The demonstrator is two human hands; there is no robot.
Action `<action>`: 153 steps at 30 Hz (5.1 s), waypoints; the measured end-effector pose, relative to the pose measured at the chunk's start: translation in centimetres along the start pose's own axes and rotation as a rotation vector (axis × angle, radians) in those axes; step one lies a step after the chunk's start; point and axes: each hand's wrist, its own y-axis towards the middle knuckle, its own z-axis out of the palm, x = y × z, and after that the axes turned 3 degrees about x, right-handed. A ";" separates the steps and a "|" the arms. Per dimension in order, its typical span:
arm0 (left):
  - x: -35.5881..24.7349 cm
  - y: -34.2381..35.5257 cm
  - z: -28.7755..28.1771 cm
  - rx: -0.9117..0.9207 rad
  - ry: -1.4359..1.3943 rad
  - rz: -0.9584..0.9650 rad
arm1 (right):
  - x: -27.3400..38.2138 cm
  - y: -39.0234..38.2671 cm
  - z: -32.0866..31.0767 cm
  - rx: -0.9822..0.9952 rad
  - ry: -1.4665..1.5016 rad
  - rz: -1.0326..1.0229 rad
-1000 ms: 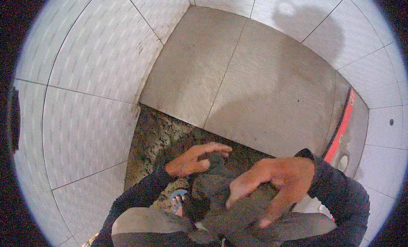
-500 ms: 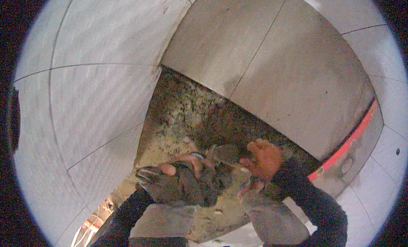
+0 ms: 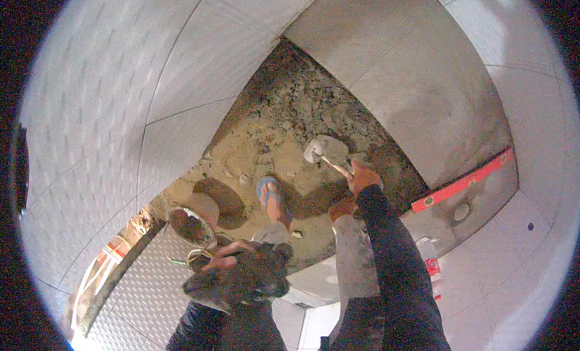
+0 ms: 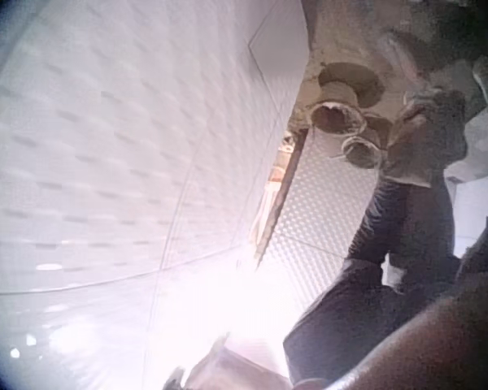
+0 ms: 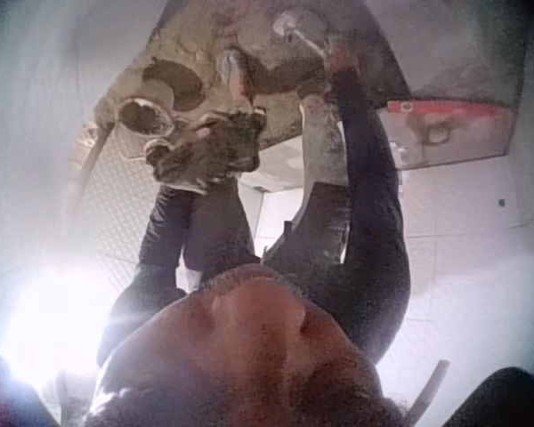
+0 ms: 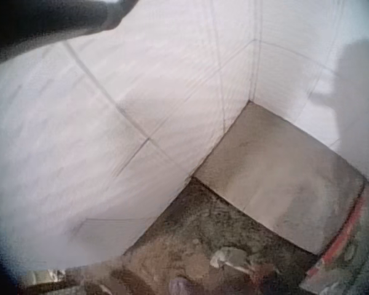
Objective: The person installs a floor tile by applying mortar, positioning the tile, and tapping it with a mallet to level it. They then wipe the tile surface with a cloth and spread additional mortar on the floor.
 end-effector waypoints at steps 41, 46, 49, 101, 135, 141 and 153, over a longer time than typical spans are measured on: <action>16.8 11.0 0.8 -0.010 -1.030 0.027 | 17.9 11.0 -11.4 -0.479 -0.410 0.130; 17.6 11.0 1.2 -0.035 -0.898 0.026 | 8.5 6.0 -8.3 -0.421 -0.451 0.242; 16.8 10.6 1.3 -0.073 -0.816 0.063 | 9.0 1.5 -9.0 -0.238 -0.378 0.375; 25.1 8.5 0.9 -0.149 -0.813 -0.146 | -0.4 -2.0 2.3 -0.290 0.238 0.632; 28.6 8.3 1.2 -0.062 -0.579 -0.256 | -6.8 -20.1 23.4 -0.556 0.403 0.346; 30.9 6.7 1.1 0.065 0.513 -0.014 | -13.3 -30.3 35.0 -0.687 0.448 1.087; 35.5 7.1 0.9 0.213 0.515 0.016 | -21.8 -11.2 13.6 -1.044 1.198 0.063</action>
